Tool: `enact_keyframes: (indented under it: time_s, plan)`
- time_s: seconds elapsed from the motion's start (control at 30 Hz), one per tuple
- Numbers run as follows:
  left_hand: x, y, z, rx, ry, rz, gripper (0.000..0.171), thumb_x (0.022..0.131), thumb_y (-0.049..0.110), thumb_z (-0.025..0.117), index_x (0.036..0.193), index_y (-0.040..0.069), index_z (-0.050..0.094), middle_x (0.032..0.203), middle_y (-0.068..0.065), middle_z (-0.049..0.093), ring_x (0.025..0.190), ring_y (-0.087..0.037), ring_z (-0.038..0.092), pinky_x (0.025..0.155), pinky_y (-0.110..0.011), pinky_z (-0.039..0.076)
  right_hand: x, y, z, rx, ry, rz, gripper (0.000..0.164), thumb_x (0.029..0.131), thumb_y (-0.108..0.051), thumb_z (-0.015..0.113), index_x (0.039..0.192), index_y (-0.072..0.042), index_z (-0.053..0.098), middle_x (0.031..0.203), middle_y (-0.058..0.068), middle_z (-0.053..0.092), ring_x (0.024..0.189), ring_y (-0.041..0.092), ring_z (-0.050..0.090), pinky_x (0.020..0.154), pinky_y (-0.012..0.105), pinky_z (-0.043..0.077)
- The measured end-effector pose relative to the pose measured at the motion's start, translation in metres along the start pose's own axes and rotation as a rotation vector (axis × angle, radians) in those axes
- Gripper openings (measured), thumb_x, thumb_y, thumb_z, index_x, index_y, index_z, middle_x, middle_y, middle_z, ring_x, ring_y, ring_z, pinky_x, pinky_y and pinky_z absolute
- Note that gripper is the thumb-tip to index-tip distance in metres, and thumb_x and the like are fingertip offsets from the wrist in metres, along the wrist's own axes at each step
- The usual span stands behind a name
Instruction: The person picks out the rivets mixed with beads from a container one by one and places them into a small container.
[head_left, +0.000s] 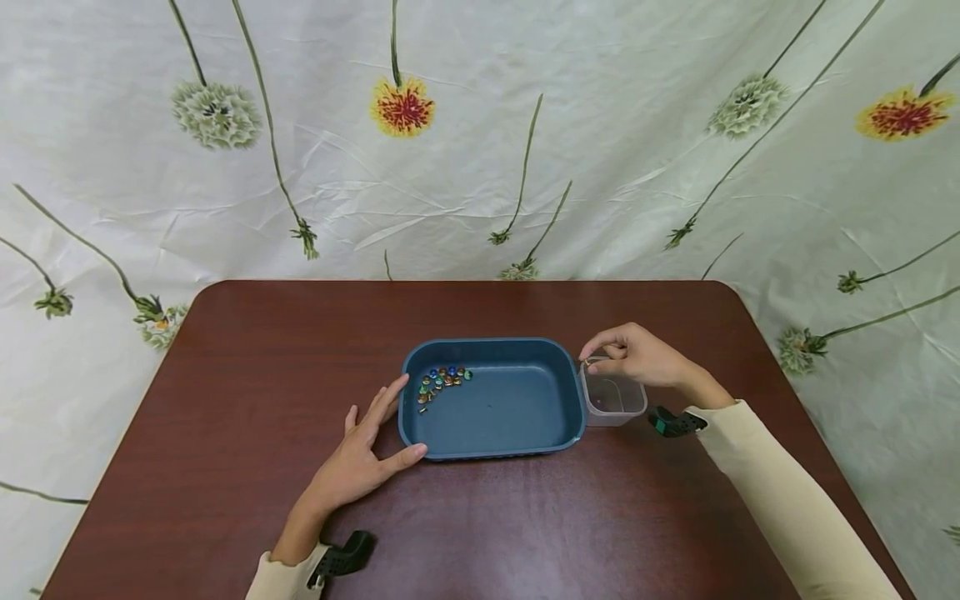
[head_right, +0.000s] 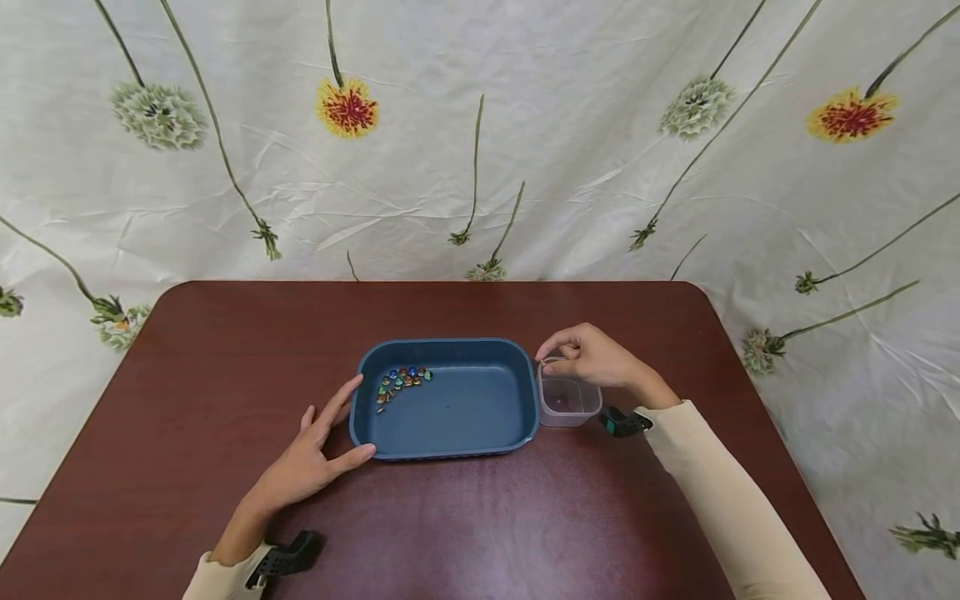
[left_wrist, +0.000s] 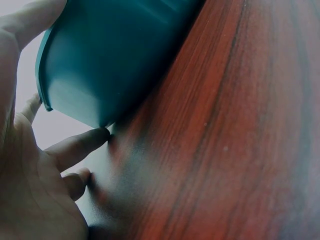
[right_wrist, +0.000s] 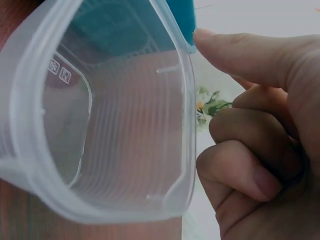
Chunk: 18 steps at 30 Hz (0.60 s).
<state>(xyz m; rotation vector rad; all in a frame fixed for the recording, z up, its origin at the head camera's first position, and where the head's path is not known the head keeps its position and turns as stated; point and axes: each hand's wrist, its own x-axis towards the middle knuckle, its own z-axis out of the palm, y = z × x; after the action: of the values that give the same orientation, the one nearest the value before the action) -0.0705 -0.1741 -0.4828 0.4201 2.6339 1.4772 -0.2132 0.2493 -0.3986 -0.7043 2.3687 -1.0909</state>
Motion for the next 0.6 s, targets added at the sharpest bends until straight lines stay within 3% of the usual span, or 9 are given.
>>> enact_keyframes:
  time_s: [0.33,0.6]
  plan:
    - [0.0005,-0.0017,0.0006,0.008,0.006,0.005,0.095,0.09,0.035,0.077,0.162,0.032,0.015,0.158,-0.011,0.04,0.155,-0.042,0.008,0.111,-0.074,-0.009,-0.0054,0.0072,-0.0014,0.003,-0.019,0.036,0.019,0.091,-0.011,0.074,0.109,-0.004,0.074,0.056,-0.006,0.021,0.047,0.006,0.021,0.058,0.024,0.04]
    - [0.0003,-0.0018,0.001,0.012,0.015,0.016,0.094,0.09,0.034,0.076,0.162,0.03,0.016,0.158,-0.014,0.041,0.154,-0.044,0.009,0.11,-0.075,-0.008,-0.0064,0.0094,-0.0019,-0.013,-0.015,0.033,0.02,0.09,-0.01,0.075,0.11,-0.004,0.074,0.055,-0.005,0.024,0.045,0.006,0.024,0.053,0.024,0.036]
